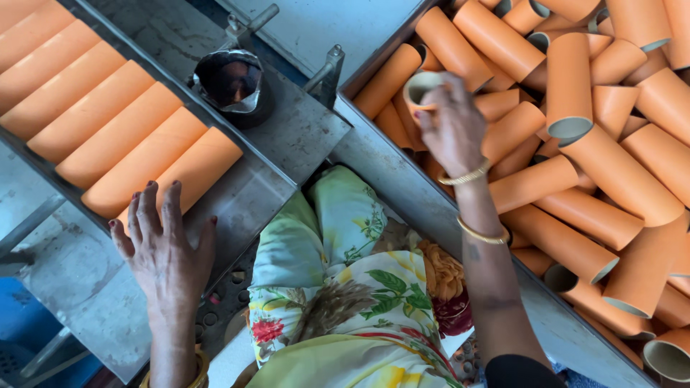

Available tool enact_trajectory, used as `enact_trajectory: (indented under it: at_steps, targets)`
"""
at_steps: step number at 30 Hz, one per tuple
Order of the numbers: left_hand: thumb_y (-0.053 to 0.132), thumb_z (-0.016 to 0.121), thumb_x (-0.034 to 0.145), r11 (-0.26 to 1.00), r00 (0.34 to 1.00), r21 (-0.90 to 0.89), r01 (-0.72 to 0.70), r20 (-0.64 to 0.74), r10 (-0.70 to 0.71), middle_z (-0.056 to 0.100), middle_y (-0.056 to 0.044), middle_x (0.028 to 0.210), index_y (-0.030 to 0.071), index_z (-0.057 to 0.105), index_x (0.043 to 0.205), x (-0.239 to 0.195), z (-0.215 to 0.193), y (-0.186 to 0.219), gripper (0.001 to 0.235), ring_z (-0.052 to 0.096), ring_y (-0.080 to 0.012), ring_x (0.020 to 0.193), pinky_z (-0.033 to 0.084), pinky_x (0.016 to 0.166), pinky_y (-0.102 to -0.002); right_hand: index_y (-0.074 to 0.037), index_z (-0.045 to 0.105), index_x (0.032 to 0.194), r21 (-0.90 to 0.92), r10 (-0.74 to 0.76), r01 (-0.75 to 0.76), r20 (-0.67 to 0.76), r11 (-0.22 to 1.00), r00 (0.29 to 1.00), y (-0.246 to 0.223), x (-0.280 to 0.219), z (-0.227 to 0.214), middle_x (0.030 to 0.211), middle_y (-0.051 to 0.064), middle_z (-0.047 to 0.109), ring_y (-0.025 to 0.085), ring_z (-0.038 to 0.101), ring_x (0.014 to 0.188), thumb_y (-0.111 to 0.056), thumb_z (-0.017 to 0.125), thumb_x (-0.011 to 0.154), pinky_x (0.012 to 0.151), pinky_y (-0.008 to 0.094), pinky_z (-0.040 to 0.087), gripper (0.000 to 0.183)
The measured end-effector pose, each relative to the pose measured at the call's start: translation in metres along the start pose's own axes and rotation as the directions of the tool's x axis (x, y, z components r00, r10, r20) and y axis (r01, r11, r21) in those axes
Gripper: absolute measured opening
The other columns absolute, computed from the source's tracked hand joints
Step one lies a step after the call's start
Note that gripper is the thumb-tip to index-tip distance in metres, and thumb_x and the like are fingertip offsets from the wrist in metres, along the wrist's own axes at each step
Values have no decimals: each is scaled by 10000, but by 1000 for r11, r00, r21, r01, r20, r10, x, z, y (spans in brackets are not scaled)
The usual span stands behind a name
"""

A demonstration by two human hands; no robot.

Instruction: The person repeatedly picks up orange cylindrical tubes from a metal bin and places them into a machine's input slot. The person handles the cylinders one at a time, maintaining a steady rhythm.

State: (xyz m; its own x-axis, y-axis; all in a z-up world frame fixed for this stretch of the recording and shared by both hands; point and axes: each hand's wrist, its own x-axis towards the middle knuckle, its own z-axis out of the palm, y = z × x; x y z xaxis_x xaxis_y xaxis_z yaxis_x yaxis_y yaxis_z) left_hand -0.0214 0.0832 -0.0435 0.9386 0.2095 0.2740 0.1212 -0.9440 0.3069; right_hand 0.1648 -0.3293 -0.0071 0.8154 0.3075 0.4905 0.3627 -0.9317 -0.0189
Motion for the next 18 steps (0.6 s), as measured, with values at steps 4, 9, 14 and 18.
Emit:
enact_trajectory:
  at_steps: [4, 9, 14, 18]
  targets:
    - [339, 787, 885, 985, 996, -149, -82, 23, 86, 469, -155, 1578, 130, 491, 1530, 0, -15, 24, 740, 424, -343, 1501, 223, 1251, -634, -26, 628, 1079, 333, 198, -119, -216, 935, 956, -3, -35, -64, 1452, 112, 578, 224, 718, 1080, -122, 849, 1024, 786, 345, 621, 247]
    - [364, 863, 752, 851, 937, -402, -338, -64, 343, 463, -218, 1512, 99, 452, 1490, -7, -16, 86, 886, 417, -364, 1436, 240, 1195, -648, -12, 555, 1009, 659, 343, -51, -323, 751, 882, -62, -86, -119, 1444, 176, 532, 192, 657, 1004, -78, 759, 962, 816, 322, 556, 219]
    - [275, 872, 660, 678, 808, -484, -553, -115, 578, 547, -169, 1431, 101, 445, 1461, -15, -16, 119, 925, 522, -371, 1364, 253, 1176, -671, -66, 580, 990, 902, -40, 138, -133, 409, 990, -101, -100, -127, 1405, 244, 559, 310, 672, 1234, -167, 769, 913, 957, 376, 644, 227]
    - [235, 874, 669, 781, 866, -430, -452, -4, 499, 620, -132, 1320, 69, 452, 1488, -8, -10, 106, 937, 612, -288, 1198, 333, 1198, -604, -31, 594, 1090, 675, 98, -82, 14, 733, 995, -74, -109, -132, 1416, 226, 576, 242, 703, 1078, -81, 729, 930, 900, 348, 618, 215]
